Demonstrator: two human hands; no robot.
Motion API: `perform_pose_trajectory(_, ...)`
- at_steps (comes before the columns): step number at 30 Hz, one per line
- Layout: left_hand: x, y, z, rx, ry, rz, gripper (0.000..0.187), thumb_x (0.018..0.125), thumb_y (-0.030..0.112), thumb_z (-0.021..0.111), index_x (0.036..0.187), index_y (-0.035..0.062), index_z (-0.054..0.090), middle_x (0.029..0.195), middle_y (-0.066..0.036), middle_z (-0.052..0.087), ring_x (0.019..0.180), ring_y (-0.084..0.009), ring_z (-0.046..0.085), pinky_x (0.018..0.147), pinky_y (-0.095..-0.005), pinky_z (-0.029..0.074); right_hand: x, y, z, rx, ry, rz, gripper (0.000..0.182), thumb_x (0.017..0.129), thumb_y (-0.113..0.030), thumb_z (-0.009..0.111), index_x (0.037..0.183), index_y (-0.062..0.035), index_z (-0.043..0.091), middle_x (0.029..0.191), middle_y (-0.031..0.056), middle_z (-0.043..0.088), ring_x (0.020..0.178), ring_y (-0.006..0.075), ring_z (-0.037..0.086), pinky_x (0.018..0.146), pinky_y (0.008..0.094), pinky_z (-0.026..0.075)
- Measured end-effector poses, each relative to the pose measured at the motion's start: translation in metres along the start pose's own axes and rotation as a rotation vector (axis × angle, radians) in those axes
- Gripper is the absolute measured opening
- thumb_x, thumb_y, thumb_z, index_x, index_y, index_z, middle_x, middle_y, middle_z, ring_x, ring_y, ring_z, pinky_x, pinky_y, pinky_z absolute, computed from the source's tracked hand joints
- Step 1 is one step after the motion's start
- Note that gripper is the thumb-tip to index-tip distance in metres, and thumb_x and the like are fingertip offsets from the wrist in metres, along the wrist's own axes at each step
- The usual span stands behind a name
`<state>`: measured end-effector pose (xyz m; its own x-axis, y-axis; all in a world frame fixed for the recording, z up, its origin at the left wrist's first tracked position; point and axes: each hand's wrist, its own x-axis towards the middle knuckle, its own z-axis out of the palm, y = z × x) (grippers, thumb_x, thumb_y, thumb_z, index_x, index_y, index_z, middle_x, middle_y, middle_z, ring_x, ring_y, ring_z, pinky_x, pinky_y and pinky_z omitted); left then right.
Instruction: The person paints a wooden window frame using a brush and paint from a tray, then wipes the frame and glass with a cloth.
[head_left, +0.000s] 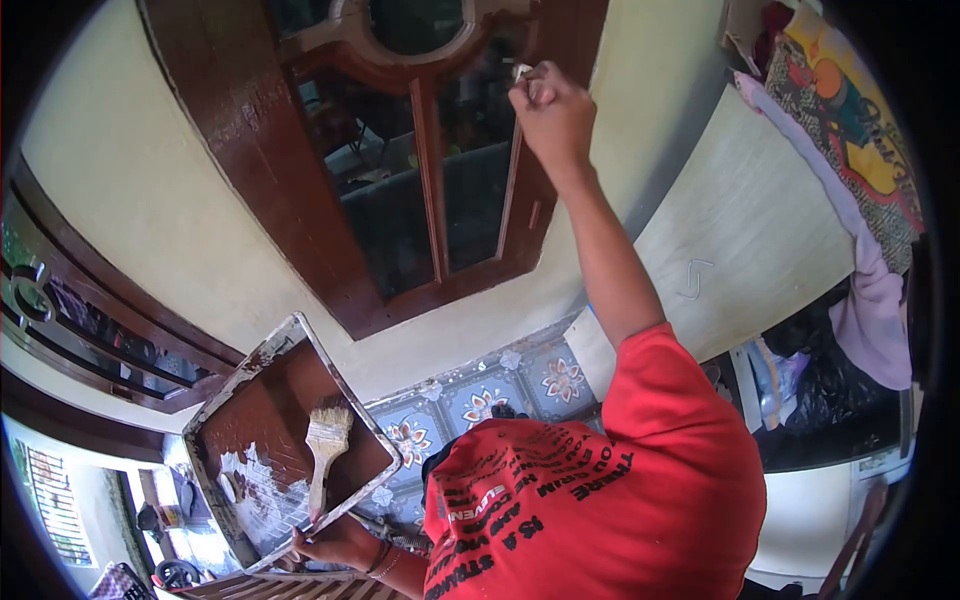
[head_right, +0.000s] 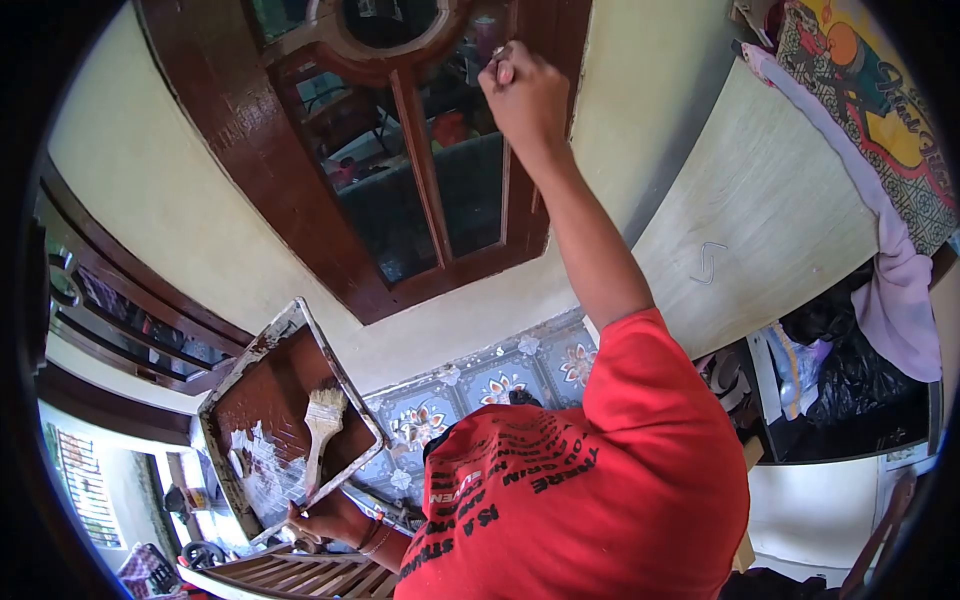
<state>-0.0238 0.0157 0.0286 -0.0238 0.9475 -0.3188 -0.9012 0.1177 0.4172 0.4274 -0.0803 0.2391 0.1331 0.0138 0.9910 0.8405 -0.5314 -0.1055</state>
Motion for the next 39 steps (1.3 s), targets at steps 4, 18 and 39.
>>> perform_pose_trajectory(4, 0.006, 0.004, -0.009, 0.017, -0.008, -0.038, 0.033, 0.072, 0.028, 0.06, 0.08, -0.0031, 0.054, 0.076, -0.014, 0.057, 0.076, -0.023, 0.056, 0.076, -0.0329, 0.043, 0.051, 0.006, -0.004, -0.035, -0.063, 0.051, 0.018, 0.071, -0.021, 0.063, 0.072, -0.0055, 0.055, 0.061, 0.0122, 0.057, 0.061, 0.0343, 0.057, 0.057, 0.0405, 0.046)
perform_pose_trajectory(18, 0.011, 0.007, -0.015, 0.035, -0.036, -0.047, 0.03, 0.072, 0.028, 0.061, 0.072, -0.0004, 0.051, 0.07, -0.012, 0.056, 0.069, -0.0201, 0.055, 0.074, -0.0313, 0.044, 0.04, 0.037, -0.005, 0.05, 0.133, -0.104, 0.012, 0.071, -0.013, 0.065, 0.08, -0.0075, 0.059, 0.068, 0.0114, 0.059, 0.062, 0.0312, 0.059, 0.055, 0.0367, 0.048)
perform_pose_trajectory(39, 0.004, 0.003, -0.016, -0.025, 0.019, -0.018, 0.024, 0.074, 0.026, 0.061, 0.067, 0.0068, 0.048, 0.063, -0.007, 0.052, 0.062, -0.0157, 0.053, 0.07, -0.0289, 0.043, -0.012, 0.034, 0.007, 0.036, 0.033, -0.015, 0.01, 0.074, -0.011, 0.064, 0.077, -0.0047, 0.056, 0.068, 0.0129, 0.057, 0.063, 0.0321, 0.056, 0.055, 0.0395, 0.046)
